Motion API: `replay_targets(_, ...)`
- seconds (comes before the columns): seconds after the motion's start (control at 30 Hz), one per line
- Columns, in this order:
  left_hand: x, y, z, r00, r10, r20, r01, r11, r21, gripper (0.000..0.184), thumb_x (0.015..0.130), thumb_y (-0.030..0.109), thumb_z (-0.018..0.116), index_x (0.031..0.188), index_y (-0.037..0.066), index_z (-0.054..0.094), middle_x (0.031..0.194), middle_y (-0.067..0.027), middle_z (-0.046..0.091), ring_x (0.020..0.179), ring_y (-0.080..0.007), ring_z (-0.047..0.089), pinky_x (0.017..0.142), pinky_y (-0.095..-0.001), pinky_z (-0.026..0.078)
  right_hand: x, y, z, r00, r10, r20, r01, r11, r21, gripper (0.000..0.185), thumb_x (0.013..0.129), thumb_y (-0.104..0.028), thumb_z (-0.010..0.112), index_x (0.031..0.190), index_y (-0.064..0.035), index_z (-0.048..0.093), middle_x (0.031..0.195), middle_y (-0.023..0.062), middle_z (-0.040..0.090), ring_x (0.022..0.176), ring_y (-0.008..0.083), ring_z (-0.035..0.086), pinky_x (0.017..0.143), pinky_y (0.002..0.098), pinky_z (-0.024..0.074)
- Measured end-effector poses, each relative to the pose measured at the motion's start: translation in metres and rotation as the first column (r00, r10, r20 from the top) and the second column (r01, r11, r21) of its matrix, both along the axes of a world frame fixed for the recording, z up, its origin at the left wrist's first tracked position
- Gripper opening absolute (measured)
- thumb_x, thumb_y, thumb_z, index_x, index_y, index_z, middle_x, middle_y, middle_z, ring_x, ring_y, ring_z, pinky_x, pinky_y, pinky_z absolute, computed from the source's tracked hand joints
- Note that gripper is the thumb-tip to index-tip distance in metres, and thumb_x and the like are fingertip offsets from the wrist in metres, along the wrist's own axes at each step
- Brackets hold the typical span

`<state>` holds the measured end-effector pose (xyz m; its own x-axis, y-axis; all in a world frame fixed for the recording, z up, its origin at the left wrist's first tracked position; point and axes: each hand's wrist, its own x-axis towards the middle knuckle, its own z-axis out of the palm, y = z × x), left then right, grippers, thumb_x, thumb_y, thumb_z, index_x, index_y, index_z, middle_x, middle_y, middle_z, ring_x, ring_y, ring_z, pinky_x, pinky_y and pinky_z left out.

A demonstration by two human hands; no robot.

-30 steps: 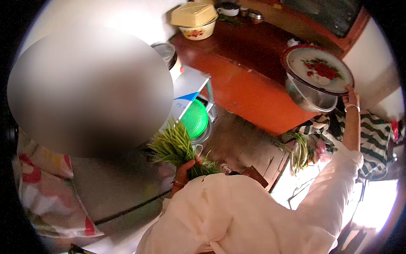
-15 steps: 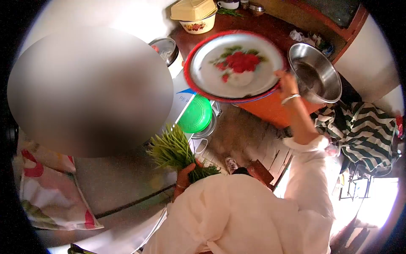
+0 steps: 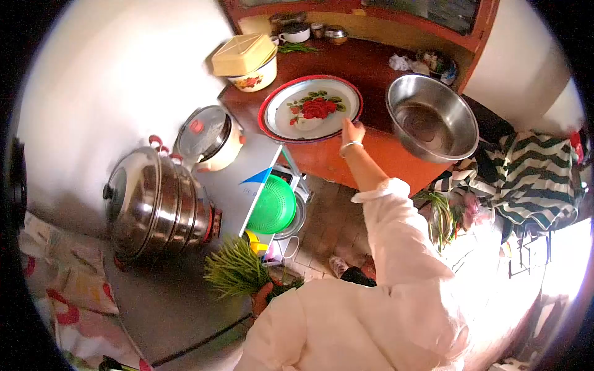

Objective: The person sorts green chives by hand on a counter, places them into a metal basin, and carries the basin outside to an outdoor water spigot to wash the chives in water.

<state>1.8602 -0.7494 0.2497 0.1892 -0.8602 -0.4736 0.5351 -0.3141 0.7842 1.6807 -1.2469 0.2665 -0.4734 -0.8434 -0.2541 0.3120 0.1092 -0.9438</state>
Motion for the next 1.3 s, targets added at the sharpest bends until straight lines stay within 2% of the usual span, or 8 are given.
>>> replay_targets(0.23, -0.003, -0.029, -0.01, 0.994, -0.1, 0.037, 0.099, 0.995, 0.012, 0.022, 0.083, 0.018, 0.056, 0.098, 0.002, 0.056, 0.095, -0.0067, 0.057, 0.09, -0.0174, 0.054, 0.084, -0.0336, 0.041, 0.036, -0.062, -0.087, 0.992, -0.101, 0.077, 0.111, 0.985, -0.134, 0.041, 0.071, -0.017, 0.074, 0.098, 0.0026, 0.049, 0.085, 0.0075, 0.058, 0.07, 0.0168, 0.051, 0.065, 0.0333, 0.0462)
replay_targets(0.3, -0.003, -0.038, -0.014, 0.988, -0.153, 0.035, 0.153, 0.988, 0.018, 0.023, 0.084, 0.019, 0.055, 0.099, 0.002, 0.055, 0.095, -0.0068, 0.056, 0.09, -0.0179, 0.053, 0.085, -0.0342, 0.041, 0.029, -0.021, -0.028, 0.969, 0.023, 0.246, 0.003, 0.995, -0.104, 0.051, 0.075, -0.025, 0.072, 0.111, 0.0007, 0.045, 0.098, 0.0122, 0.057, 0.084, 0.0206, 0.055, 0.075, 0.0361, 0.0476)
replay_targets(0.4, -0.003, -0.053, -0.017, 0.974, -0.223, 0.032, 0.222, 0.975, 0.024, 0.024, 0.084, 0.019, 0.054, 0.1, 0.001, 0.054, 0.095, -0.0069, 0.056, 0.091, -0.0186, 0.053, 0.086, -0.035, 0.04, 0.004, -0.013, -0.069, 0.934, 0.029, 0.356, -0.056, 0.996, 0.066, 0.065, 0.078, -0.036, 0.069, 0.124, -0.0032, 0.037, 0.112, 0.0149, 0.05, 0.099, 0.0251, 0.054, 0.079, 0.041, 0.0479)
replay_targets(0.47, -0.002, -0.068, -0.017, 0.964, -0.262, 0.042, 0.262, 0.965, 0.013, 0.024, 0.085, 0.02, 0.053, 0.1, 0.001, 0.054, 0.094, -0.007, 0.055, 0.091, -0.019, 0.052, 0.087, -0.0356, 0.039, -0.06, 0.064, -0.008, 0.718, 0.309, 0.624, -0.282, 0.948, -0.146, 0.07, 0.078, -0.042, 0.068, 0.128, -0.0046, 0.036, 0.116, 0.0153, 0.046, 0.106, 0.0281, 0.051, 0.082, 0.0448, 0.0473)
replay_targets(0.7, -0.013, -0.122, -0.015, 0.955, -0.292, 0.058, 0.297, 0.943, -0.147, 0.025, 0.084, 0.017, 0.051, 0.102, 0.0, 0.051, 0.096, -0.0087, 0.053, 0.091, -0.0208, 0.051, 0.087, -0.0369, 0.039, -0.252, 0.127, 0.049, 0.822, 0.095, 0.562, -0.06, 0.995, -0.08, 0.105, 0.069, -0.057, 0.069, 0.143, -0.0074, 0.012, 0.139, 0.0258, 0.017, 0.12, 0.0357, 0.04, 0.087, 0.0543, 0.0435)
replay_targets(0.87, -0.059, -0.17, 0.052, 0.957, -0.269, 0.107, 0.29, 0.878, -0.382, 0.023, 0.081, 0.012, 0.051, 0.099, -0.001, 0.051, 0.092, -0.0102, 0.053, 0.085, -0.0223, 0.052, 0.08, -0.037, 0.042, -0.275, 0.105, 0.062, 0.844, 0.089, 0.528, -0.164, 0.982, 0.097, 0.044, 0.078, -0.033, 0.064, 0.099, 0.0025, 0.05, 0.096, 0.0182, 0.055, 0.081, 0.03, 0.061, 0.075, 0.0452, 0.0522)
replay_targets(1.0, -0.086, -0.196, 0.119, 0.948, -0.319, -0.013, 0.252, 0.773, -0.582, 0.038, 0.073, 0.014, 0.055, 0.107, 0.001, 0.045, 0.084, -0.0083, 0.049, 0.075, -0.0189, 0.046, 0.072, -0.0316, 0.039, -0.264, 0.126, 0.034, 0.916, 0.065, 0.395, -0.085, 0.996, 0.034, 0.013, 0.078, -0.012, 0.052, 0.076, -0.0004, 0.048, 0.083, 0.0154, 0.054, 0.071, 0.0295, 0.061, 0.065, 0.0408, 0.0572)
replay_targets(1.3, -0.175, -0.197, 0.283, 0.799, -0.594, -0.092, 0.279, 0.503, -0.818, 0.027, 0.083, 0.019, 0.053, 0.101, 0.0, 0.054, 0.094, -0.0068, 0.056, 0.092, -0.0182, 0.054, 0.083, -0.0346, 0.045, -0.188, 0.404, -0.008, 0.88, -0.124, 0.458, 0.054, 0.985, 0.163, 0.018, 0.075, -0.003, 0.049, 0.09, 0.0068, 0.048, 0.083, 0.0155, 0.056, 0.066, 0.033, 0.062, 0.057, 0.0477, 0.0563)
